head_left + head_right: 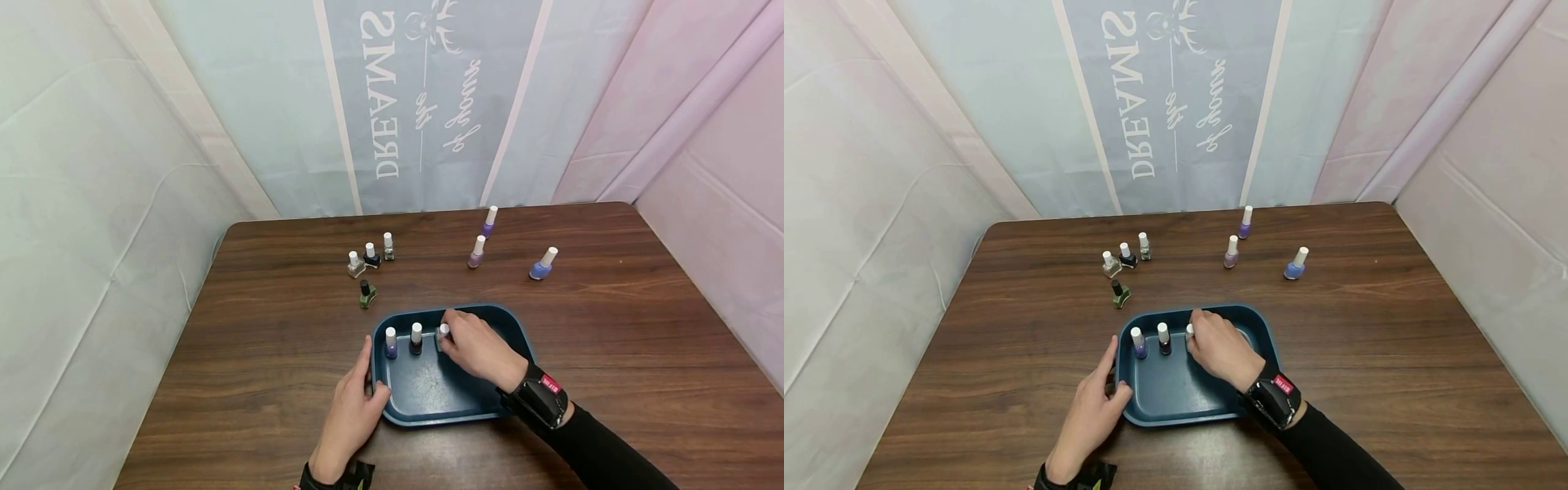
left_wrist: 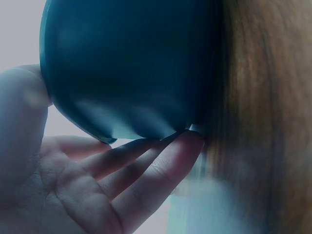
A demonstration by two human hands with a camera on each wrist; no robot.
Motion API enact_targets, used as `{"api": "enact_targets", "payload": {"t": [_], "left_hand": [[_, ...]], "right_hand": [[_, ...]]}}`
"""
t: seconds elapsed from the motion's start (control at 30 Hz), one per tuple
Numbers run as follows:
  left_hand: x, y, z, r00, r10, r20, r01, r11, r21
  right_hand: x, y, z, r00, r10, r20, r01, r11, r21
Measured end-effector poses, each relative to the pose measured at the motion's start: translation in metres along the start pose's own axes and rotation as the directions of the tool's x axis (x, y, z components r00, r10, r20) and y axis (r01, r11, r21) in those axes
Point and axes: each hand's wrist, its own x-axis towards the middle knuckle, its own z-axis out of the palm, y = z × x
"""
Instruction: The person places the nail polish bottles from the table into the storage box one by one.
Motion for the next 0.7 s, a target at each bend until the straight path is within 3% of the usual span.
{"api": "enact_targets", "payload": {"t": [0.7], "left_hand": [[0.0007, -0.0012, 0.0009, 1.0, -0.001, 0.004, 0.001, 1.0, 0.015]], "right_hand": [[-0.0001, 0.0023, -0.0022, 0.998, 0.054, 0.02, -0.054, 0.998, 0.028]]}}
